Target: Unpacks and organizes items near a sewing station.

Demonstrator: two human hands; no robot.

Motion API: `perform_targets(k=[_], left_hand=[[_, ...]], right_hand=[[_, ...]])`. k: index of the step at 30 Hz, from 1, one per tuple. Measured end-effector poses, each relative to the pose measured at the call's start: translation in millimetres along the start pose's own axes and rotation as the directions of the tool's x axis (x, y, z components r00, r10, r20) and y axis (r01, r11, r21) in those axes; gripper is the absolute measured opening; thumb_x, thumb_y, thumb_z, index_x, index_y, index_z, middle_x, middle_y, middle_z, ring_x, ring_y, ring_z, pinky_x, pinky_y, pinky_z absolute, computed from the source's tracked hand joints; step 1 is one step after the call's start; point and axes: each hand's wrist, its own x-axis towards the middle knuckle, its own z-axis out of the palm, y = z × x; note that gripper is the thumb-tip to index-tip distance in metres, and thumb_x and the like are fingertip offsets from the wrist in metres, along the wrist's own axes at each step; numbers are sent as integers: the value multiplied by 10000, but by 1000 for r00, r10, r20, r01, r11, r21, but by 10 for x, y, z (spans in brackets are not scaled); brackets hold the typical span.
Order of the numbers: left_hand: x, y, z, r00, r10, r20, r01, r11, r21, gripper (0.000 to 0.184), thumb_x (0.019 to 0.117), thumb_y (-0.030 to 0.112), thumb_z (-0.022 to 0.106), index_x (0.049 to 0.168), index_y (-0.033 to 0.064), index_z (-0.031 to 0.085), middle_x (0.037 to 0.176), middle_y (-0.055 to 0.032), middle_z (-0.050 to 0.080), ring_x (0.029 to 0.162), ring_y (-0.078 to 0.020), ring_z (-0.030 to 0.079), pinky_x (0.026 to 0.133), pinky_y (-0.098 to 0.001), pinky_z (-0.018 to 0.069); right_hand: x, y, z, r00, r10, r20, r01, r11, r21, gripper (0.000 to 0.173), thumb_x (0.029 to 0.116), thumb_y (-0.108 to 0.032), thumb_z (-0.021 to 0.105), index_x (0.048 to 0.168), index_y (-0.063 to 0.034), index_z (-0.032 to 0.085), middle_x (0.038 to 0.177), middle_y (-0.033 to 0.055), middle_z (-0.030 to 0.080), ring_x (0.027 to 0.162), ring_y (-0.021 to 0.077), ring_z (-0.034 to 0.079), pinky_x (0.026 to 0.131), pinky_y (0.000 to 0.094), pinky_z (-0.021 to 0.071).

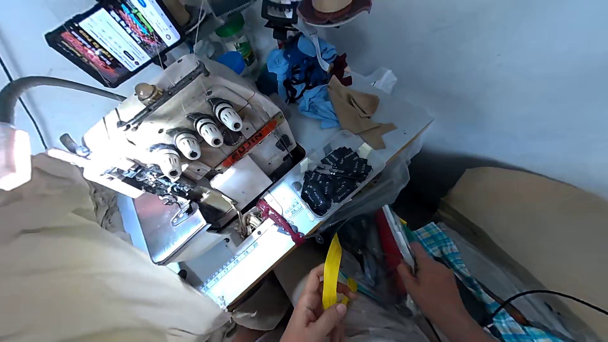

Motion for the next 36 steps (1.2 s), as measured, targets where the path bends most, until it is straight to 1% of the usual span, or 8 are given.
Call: perform_targets(k=[4, 6, 9, 12, 21, 24, 28, 36], left_hand=[[105, 57, 81, 988, -39, -146, 72, 972, 225, 927, 983, 74, 614, 1616, 67, -63, 1207, -73, 663, 603, -72, 600, 477, -234, 527], [115, 57, 47, 990, -26, -141, 62, 965, 255, 765, 1007, 92, 582, 1625, 63, 131, 1186, -64, 681, 607, -63, 585, 476, -223, 502], [110, 39, 15, 982, -113, -149, 151, 949, 276, 413, 1045, 142, 552, 1446, 46, 525, 1144, -39, 708, 569, -23, 554, 463, -198, 474], [141, -5, 37, 949, -272, -158, 304, 922, 239, 384, 1048, 207, 542, 1391, 34, 558, 1154, -50, 706, 583, -43, 577, 483, -213, 485], [180, -138, -14, 926, -365, -98, 370, 928, 48, 620, 1026, 378, 542, 1562, 131, 350, 1060, -7, 659, 560, -31, 524, 470, -201, 465], [216, -227, 32, 953, -277, -122, 280, 960, 3, 376, 1056, 237, 516, 1401, 88, 493, 937, 10, 670, 536, -19, 521, 459, -186, 457], [256, -243, 29, 947, -198, -253, 231, 967, 109, 186, 1016, 99, 561, 1168, 26, 639, 833, 2, 666, 527, -33, 526, 471, -205, 460], [212, -266, -58, 970, -105, -218, 95, 994, -55, 188, 1052, 145, 485, 927, 104, 619, 762, 38, 587, 524, -10, 477, 462, -163, 407]], right_hand=[[-51, 239, -392, 985, -120, -123, 133, 986, 102, 273, 872, -165, 557, 1059, 19, 634, 698, 131, 602, 580, 279, 599, 512, 498, 489], [-50, 409, -583, 985, -119, -125, 148, 955, 258, 313, 878, -198, 561, 1100, 9, 638, 723, 45, 598, 580, 109, 557, 511, 342, 480], [-63, 641, -790, 993, -90, -77, 116, 863, 491, 347, 883, -178, 590, 1198, -32, 609, 858, -84, 666, 718, -44, 626, 638, 195, 551], [-129, 684, -886, 995, -93, -37, 94, 744, 661, 369, 883, -97, 586, 1252, -98, 598, 965, -136, 728, 852, -25, 696, 763, 205, 603], [-101, 1098, -604, 983, -55, 176, -122, 521, 845, 213, 913, -161, 567, 1053, -227, 713, 906, -105, 761, 796, -6, 707, 734, 204, 602], [-1, 890, -468, 950, -108, 292, -162, 632, 758, 174, 921, -177, 570, 1032, -183, 704, 865, -74, 756, 764, 32, 714, 714, 239, 613], [151, 670, -383, 891, -83, 447, -230, 766, 600, 368, 952, -174, 592, 1300, -55, 596, 1047, 12, 726, 920, 87, 711, 838, 293, 605], [-55, 1223, -283, 963, 137, 231, -269, 490, 829, 412, 895, -112, 584, 1304, -82, 555, 999, 6, 751, 863, 105, 740, 766, 298, 636]])
